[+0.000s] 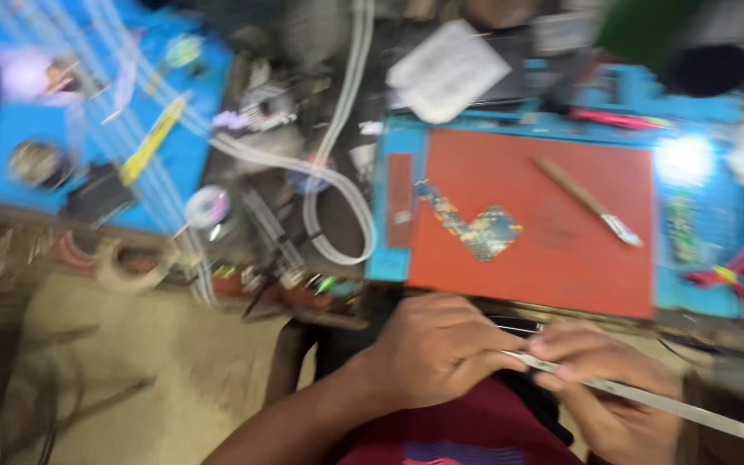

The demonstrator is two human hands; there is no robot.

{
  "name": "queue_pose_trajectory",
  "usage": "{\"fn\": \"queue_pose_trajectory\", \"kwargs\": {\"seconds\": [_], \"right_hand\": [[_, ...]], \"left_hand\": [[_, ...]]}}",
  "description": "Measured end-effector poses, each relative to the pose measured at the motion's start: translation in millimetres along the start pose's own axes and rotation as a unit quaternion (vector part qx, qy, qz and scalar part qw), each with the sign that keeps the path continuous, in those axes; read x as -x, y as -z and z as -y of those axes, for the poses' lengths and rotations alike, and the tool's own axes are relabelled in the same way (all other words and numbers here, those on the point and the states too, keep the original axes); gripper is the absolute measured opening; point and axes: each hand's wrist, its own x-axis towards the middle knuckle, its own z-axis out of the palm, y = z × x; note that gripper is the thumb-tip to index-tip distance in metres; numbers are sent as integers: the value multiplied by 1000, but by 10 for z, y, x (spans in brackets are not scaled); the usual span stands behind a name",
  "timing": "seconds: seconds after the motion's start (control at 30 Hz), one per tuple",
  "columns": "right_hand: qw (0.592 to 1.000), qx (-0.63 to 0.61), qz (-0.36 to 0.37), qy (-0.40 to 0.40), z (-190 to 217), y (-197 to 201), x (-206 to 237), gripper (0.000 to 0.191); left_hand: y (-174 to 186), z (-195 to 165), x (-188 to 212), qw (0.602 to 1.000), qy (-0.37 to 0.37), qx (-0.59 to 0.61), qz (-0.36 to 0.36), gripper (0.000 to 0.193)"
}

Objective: The person uses a metal pick tool to scrape and clean a small blue circuit board on a red mat. They then switch to a soldering iron to work on the same board, applying heat to specific areas. The workspace contains various electronics repair tools and components.

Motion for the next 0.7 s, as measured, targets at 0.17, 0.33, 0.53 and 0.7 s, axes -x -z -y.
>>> {"fn": "queue_pose_trajectory", "kwargs": {"seconds": [0.17,0.33,0.53,0.7], "right_hand": [[995,-96,-23,17,-322,170,149,20],[998,-59,4,-14,-495,368,216,27],[994,-77,73,10,-587,411,199,28],[997,-54,41,48,-471,354,128,26]], "left_hand": [[19,46,269,997,-2,-71,-36,11],[90,26,362,995,-5,-83,-58,28],[3,-25,336,991,-18,-130,8,12],[105,16,330,999,23,-42,-14,19]]}}
